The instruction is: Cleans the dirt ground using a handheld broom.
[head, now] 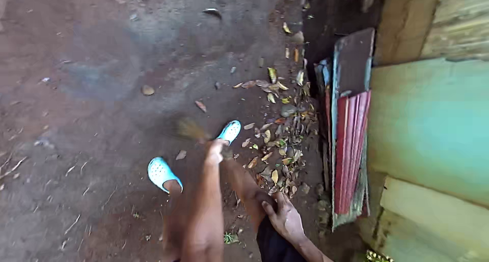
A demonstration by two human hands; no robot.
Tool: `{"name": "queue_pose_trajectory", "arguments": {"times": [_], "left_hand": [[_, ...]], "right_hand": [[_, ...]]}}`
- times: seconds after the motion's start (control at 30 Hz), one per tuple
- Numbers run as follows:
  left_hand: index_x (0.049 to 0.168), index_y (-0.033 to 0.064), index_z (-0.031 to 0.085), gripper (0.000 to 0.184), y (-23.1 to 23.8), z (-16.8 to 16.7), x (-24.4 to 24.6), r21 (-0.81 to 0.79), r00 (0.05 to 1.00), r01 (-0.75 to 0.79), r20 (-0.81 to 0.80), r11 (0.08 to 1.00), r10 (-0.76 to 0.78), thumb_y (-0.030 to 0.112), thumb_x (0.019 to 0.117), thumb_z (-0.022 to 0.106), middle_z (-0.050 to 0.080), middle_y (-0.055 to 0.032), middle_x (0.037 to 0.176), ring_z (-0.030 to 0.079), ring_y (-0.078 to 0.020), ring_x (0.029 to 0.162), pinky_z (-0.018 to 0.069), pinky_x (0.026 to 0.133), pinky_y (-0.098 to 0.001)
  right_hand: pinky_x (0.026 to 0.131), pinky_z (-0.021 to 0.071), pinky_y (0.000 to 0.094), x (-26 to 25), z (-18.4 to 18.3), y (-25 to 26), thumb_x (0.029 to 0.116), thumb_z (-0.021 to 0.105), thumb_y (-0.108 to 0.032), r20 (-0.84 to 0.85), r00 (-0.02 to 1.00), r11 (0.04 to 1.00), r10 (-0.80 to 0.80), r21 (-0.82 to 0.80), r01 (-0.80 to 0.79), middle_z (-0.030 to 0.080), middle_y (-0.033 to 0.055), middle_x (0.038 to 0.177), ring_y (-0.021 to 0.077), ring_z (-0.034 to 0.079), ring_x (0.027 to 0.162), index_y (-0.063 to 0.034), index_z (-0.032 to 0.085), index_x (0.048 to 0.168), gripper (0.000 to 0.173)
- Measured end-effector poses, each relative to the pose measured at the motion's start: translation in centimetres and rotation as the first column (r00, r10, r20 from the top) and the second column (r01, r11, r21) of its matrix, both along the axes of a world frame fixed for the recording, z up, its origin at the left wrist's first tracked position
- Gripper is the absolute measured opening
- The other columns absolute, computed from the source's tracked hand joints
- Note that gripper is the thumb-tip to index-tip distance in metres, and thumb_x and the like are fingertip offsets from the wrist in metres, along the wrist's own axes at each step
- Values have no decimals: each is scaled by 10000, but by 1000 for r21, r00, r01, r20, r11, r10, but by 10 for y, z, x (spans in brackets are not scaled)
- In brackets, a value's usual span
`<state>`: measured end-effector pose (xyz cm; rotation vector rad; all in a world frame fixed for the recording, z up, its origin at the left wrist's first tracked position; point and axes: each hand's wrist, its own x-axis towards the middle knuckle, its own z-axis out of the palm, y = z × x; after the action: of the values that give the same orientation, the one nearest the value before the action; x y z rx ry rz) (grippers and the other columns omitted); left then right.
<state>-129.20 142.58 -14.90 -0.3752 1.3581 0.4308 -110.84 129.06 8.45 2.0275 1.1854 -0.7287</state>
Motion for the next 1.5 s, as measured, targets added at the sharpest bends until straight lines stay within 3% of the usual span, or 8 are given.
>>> {"name": "queue_pose_trajectory", "arguments": {"times": [0.13,0.4,0.6,0.73,0.87,1.13,1.37,1.5], "left_hand": [[1636,295,-29,1172,70,55,87,247,945,150,248,957,-212,-45,801,719,624,-155,860,621,-223,573,559,505,-378],[1298,143,430,494,70,34,0,52,948,176,-279,983,-155,-15,862,601,591,-65,692,607,-165,520,543,465,-335],[1156,79,537,298,222,-12,323,107,927,372,-93,922,-363,61,875,634,609,-88,803,598,-182,638,539,555,-366],[1605,353,39,1094,232,33,465,438,833,477,52,762,-551,-35,810,684,586,-125,856,591,-214,545,548,471,-381],[1607,343,17,1078,157,144,477,440,726,641,-81,629,-683,-45,845,673,608,-151,817,613,-235,545,567,497,-394],[1462,192,585,696,66,244,352,315,-469,716,-444,-623,-764,456,846,772,532,-156,1441,544,-280,1290,513,1037,-499],[969,91,751,359,204,223,267,-168,-814,410,-510,-896,-277,414,999,599,732,-118,829,721,-312,792,570,755,-609],[1210,19,622,348,252,217,211,-169,-775,466,-550,-868,-309,159,896,676,682,-186,1071,699,-327,948,587,819,-541]], "right_hand": [[750,576,572,50,-2,9,870,533,-683,-64,982,984,-178,3,179,683,120,1107,307,698,941,-142,654,1203,648],[759,574,581,136,-8,42,881,527,-702,-205,839,863,-504,-147,483,705,115,1094,312,707,932,-166,656,1205,639],[704,566,581,170,-9,32,887,619,-611,-311,593,653,-743,-145,743,705,90,928,291,693,801,-145,664,1200,563],[735,602,466,196,-15,24,920,675,-484,-529,236,316,-815,-66,946,709,53,914,193,696,787,-108,649,1251,501],[894,603,470,243,-9,38,1031,501,-421,-697,-375,-311,-611,-224,924,678,135,1230,266,700,1050,-71,545,1423,527],[699,618,497,243,-3,-9,857,701,-119,-467,-880,-600,88,-730,327,669,160,1063,311,702,820,-216,283,1531,799],[531,568,388,111,-59,-147,1061,508,-421,-332,-938,-952,96,-304,10,598,73,766,203,621,583,-252,374,1439,435],[604,561,304,196,-165,-45,1007,595,-189,-409,-864,-928,293,-340,-154,604,40,822,128,604,664,-79,578,1116,156]]}}
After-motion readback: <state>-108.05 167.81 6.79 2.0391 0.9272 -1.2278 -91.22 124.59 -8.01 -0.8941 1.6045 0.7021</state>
